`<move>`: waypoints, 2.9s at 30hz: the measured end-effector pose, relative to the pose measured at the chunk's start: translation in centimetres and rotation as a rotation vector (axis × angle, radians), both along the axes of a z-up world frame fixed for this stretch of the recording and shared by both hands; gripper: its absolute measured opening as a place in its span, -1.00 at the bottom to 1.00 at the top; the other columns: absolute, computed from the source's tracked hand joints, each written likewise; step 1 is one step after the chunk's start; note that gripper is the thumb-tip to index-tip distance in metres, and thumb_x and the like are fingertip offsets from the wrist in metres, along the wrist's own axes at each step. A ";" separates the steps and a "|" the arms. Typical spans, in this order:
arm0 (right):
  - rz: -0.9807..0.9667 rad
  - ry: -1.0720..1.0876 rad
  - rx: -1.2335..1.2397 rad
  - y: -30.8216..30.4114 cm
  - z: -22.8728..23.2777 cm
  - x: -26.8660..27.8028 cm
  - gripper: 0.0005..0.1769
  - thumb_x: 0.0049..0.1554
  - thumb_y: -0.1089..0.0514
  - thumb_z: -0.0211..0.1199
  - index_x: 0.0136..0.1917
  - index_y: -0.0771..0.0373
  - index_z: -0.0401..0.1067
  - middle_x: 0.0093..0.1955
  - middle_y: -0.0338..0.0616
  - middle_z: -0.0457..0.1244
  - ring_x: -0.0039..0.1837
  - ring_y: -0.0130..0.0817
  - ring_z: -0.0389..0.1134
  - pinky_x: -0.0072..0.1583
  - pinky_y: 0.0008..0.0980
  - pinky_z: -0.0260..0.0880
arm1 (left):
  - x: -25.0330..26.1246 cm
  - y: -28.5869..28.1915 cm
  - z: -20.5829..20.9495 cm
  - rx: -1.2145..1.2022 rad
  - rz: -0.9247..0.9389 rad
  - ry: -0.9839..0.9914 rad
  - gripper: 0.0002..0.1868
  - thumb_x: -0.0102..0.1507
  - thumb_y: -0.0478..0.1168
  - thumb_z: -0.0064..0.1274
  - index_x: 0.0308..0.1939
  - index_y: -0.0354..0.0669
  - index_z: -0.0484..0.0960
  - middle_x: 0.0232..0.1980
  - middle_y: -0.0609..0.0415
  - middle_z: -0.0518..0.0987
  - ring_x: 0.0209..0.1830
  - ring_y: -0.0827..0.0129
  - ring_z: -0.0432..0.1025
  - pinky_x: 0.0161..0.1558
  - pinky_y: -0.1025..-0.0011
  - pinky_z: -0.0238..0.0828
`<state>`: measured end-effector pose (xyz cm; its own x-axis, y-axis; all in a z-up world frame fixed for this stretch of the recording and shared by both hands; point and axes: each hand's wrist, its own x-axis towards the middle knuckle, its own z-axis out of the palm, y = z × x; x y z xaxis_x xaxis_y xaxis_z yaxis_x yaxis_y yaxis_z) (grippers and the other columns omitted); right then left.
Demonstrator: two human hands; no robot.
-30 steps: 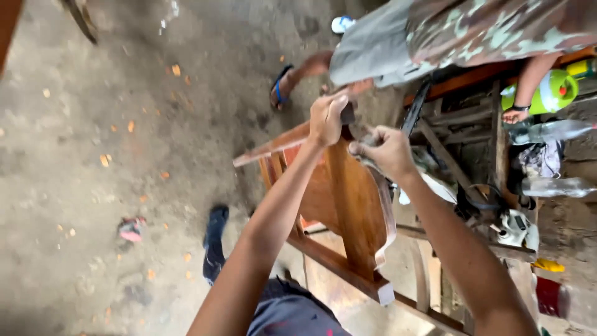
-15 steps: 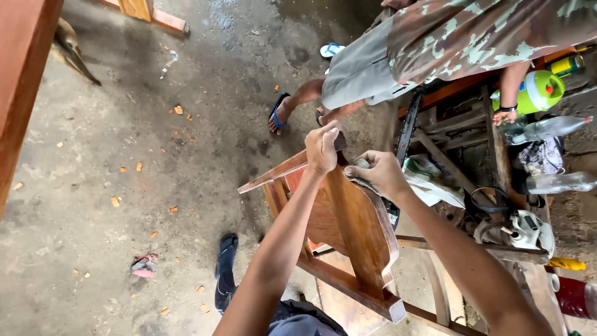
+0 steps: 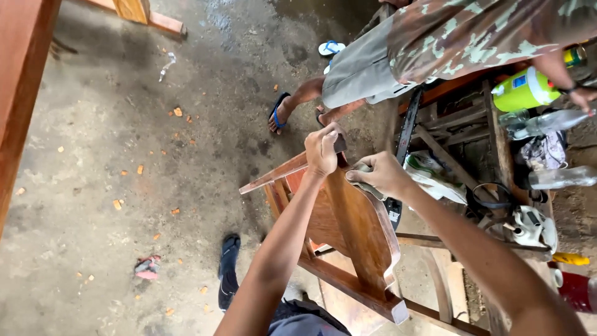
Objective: Sanding the wooden frame of a chair using sandpaper
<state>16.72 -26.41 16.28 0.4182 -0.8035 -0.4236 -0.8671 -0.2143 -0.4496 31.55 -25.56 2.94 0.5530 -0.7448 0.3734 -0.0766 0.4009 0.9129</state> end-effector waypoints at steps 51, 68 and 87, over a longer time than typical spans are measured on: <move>-0.466 -0.257 0.323 -3.5 -4.2 0.3 -0.67 -0.12 0.19 0.60 -0.23 0.35 0.47 -0.37 -0.04 0.31 -0.38 -0.31 0.34 -0.39 -0.42 0.31 | 1.3 1.7 2.8 -0.066 -0.387 0.561 -0.71 0.16 -0.03 -0.24 -0.51 0.00 0.54 -0.58 0.23 0.24 -0.58 0.39 0.20 -0.50 0.45 0.16; -0.441 -0.011 0.161 -5.1 -5.4 -0.2 -0.68 -0.15 0.14 0.62 -0.33 0.32 0.49 -0.44 0.07 0.32 -0.43 -0.16 0.38 -0.42 -0.26 0.45 | 0.8 -1.7 -3.3 0.052 -0.222 0.262 -0.65 0.19 0.21 -0.27 -0.22 0.15 0.42 -0.58 0.00 0.37 -0.50 0.18 0.32 -0.29 0.34 0.31; -0.134 0.151 0.036 -4.9 -3.2 3.0 -0.64 -0.16 -0.04 0.63 -0.42 0.17 0.51 -0.48 -0.16 0.28 -0.36 -0.29 0.29 -0.27 -0.27 0.25 | 2.4 -0.2 0.6 0.035 -0.200 0.243 -0.65 0.25 0.22 -0.31 -0.22 0.14 0.39 -0.55 -0.03 0.38 -0.53 0.14 0.34 -0.33 0.35 0.32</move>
